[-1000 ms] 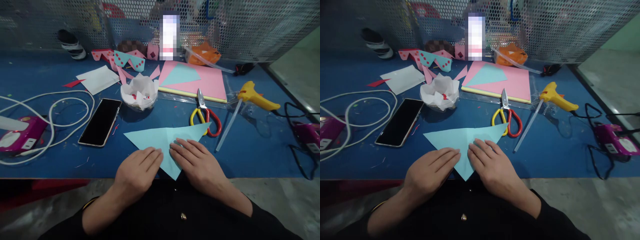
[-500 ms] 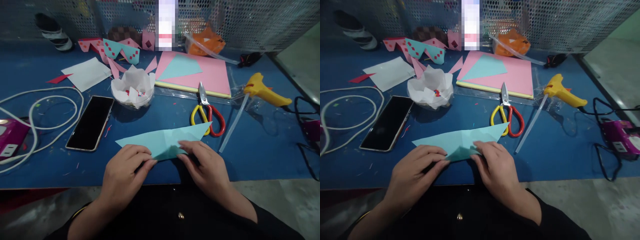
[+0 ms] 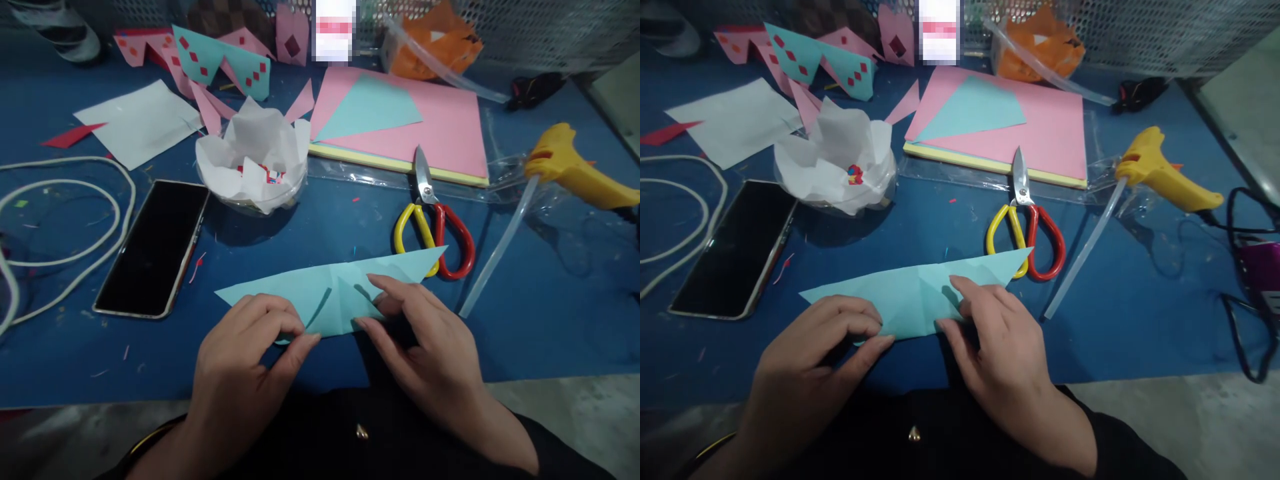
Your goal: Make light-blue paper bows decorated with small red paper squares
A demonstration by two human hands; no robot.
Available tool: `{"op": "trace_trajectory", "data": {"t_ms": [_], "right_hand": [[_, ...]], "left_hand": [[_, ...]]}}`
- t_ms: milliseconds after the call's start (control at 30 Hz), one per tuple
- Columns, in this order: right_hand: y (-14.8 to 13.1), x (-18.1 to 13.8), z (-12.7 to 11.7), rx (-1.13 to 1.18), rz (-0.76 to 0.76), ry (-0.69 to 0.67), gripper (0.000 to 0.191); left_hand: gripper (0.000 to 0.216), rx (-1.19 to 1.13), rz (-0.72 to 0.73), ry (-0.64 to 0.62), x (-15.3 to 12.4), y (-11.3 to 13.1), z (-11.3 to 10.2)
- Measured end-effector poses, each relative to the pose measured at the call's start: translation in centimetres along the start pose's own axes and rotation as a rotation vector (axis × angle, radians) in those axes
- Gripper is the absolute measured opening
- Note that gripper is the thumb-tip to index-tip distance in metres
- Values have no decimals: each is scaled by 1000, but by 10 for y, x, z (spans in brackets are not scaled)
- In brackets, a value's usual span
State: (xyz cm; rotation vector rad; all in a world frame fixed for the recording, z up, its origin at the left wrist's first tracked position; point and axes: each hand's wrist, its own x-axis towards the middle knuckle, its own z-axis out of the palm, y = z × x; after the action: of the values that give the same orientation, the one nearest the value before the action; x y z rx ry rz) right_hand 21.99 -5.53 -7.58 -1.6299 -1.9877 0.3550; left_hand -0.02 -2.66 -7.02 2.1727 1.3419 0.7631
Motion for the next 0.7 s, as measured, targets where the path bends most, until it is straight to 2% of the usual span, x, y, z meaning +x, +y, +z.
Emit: {"op": "trace_trajectory", "data": {"t_ms": [133, 233, 500, 700], "right_hand": [[1, 0, -3, 92, -22, -28, 41], [2, -1, -5, 163, -99, -72, 36], [4, -7, -5, 133, -199, -72, 27], [3, -16, -9, 111, -124, -60, 20]], "left_hand": [[14, -13, -35, -76, 0, 0, -3], [13, -27, -24, -90, -1, 0, -4], [16, 9, 150, -141, -6, -2, -3], [13, 35, 139, -88, -9, 0, 1]]}}
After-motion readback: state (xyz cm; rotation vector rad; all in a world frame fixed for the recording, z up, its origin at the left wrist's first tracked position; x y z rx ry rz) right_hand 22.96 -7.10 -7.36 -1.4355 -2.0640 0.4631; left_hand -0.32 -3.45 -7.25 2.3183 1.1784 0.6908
